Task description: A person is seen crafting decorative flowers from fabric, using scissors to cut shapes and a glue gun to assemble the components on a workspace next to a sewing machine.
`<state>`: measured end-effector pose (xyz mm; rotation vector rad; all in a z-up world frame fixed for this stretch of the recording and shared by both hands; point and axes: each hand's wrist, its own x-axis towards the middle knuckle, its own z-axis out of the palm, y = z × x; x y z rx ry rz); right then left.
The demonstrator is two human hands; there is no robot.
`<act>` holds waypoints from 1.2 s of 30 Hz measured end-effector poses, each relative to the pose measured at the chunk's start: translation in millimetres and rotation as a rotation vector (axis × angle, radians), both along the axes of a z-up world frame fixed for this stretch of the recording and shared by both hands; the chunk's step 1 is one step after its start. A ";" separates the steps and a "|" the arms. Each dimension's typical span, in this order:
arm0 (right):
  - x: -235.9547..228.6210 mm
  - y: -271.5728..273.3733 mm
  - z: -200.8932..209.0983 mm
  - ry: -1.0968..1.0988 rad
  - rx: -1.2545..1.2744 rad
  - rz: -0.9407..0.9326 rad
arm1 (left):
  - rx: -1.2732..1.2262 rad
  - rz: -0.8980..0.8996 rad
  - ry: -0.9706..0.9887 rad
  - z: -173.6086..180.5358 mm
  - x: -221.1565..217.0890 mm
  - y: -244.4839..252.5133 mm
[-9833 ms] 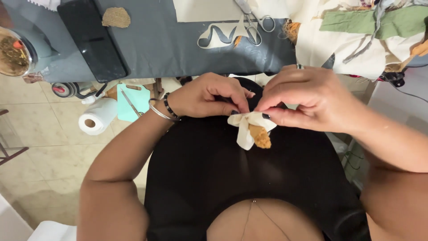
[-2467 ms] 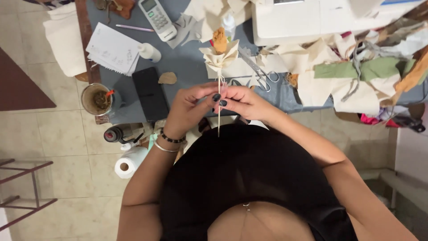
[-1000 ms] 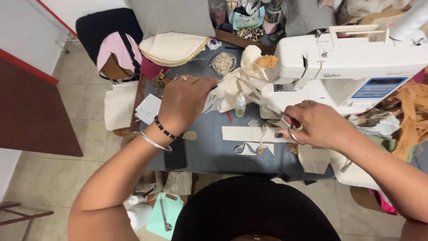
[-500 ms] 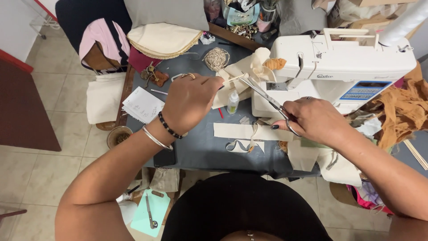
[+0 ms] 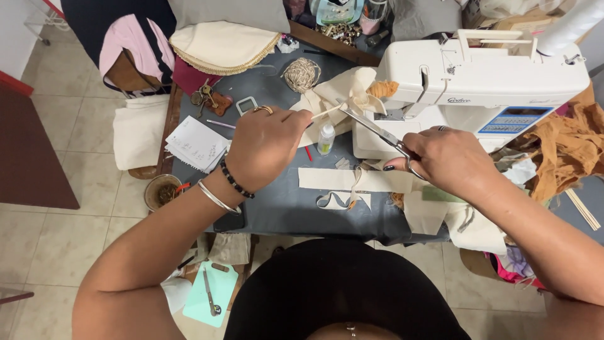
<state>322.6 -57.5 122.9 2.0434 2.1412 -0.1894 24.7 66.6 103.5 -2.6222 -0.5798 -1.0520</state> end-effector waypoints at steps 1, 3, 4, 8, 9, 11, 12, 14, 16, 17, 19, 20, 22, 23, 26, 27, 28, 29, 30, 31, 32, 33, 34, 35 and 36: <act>-1.1 0.4 -0.5 0.001 -0.002 -0.001 | -0.002 -0.001 0.001 -0.8 0.2 -0.4; -3.2 1.3 -1.4 0.006 -0.003 -0.001 | -0.029 -0.021 -0.005 -2.2 0.4 -1.4; -3.6 1.0 -3.0 0.006 -0.005 -0.002 | -0.031 -0.022 -0.005 -3.1 0.6 -1.5; -2.0 1.5 -12.1 0.036 0.066 0.041 | -0.069 -0.068 -0.049 -8.7 2.2 0.2; -1.1 1.8 -15.3 0.047 0.088 0.056 | -0.087 -0.077 -0.061 -11.0 2.5 0.6; -0.9 2.7 -25.8 0.059 0.078 0.052 | -0.123 -0.103 -0.094 -21.3 3.7 2.2; -0.1 3.3 -31.0 0.071 0.070 0.048 | -0.158 -0.130 -0.127 -26.3 5.0 3.2; 2.7 2.6 -45.1 0.108 0.044 0.045 | -0.222 -0.121 -0.140 -40.7 0.9 0.7; 1.6 -2.5 -51.5 0.143 0.017 0.044 | -0.288 -0.111 -0.155 -56.2 -2.4 -5.7; -1.6 -6.3 -51.0 0.114 -0.085 0.046 | -0.421 -0.104 -0.226 -63.9 -4.3 -10.4; -4.0 -13.9 -67.7 0.082 -0.188 0.045 | -0.555 -0.100 -0.297 -67.0 -7.7 -25.4; -3.3 -17.8 -84.7 0.058 -0.281 0.025 | -0.603 -0.072 -0.334 -62.4 -9.4 -35.7; -0.1 -21.5 -124.8 0.027 -0.370 0.001 | -0.648 -0.049 -0.377 -64.9 -9.2 -48.7; 0.8 -24.7 -150.0 0.102 -0.355 -0.030 | -0.715 -0.072 -0.483 -73.6 -8.9 -55.1; 0.6 -30.9 -202.3 0.221 -0.301 -0.054 | -0.900 -0.064 -0.677 -109.5 -11.8 -72.0; 0.4 -32.2 -215.8 0.267 -0.255 -0.046 | -1.009 -0.033 -0.763 -123.1 -13.3 -78.3; -6.5 -31.2 -199.5 0.263 -0.265 -0.041 | -1.016 -0.025 -0.770 -125.6 -11.7 -80.2; -14.2 -31.4 -183.6 0.354 -0.168 -0.046 | -1.056 0.010 -0.782 -128.3 -11.1 -84.8; -22.0 -31.1 -168.6 0.445 -0.072 -0.054 | -1.095 0.045 -0.794 -131.8 -10.5 -89.2; -16.7 -32.8 -167.2 0.450 -0.100 -0.039 | -1.110 0.075 -0.801 -136.3 -12.1 -90.3; -11.6 -34.1 -166.7 0.580 0.022 -0.017 | -1.093 0.124 -0.763 -141.8 -14.2 -91.5; -8.5 -36.9 -167.5 0.717 0.134 0.006 | -1.081 0.185 -0.723 -147.5 -19.0 -97.5; -4.0 -39.1 -164.2 0.730 0.093 0.022 | -1.099 0.228 -0.729 -150.4 -18.6 -100.4; 1.0 -39.7 -160.9 0.986 0.056 0.140 | -1.131 0.281 -0.709 -153.2 -18.0 -101.7; 6.9 -40.0 -156.8 1.243 0.016 0.253 | -1.163 0.333 -0.689 -155.3 -16.7 -103.3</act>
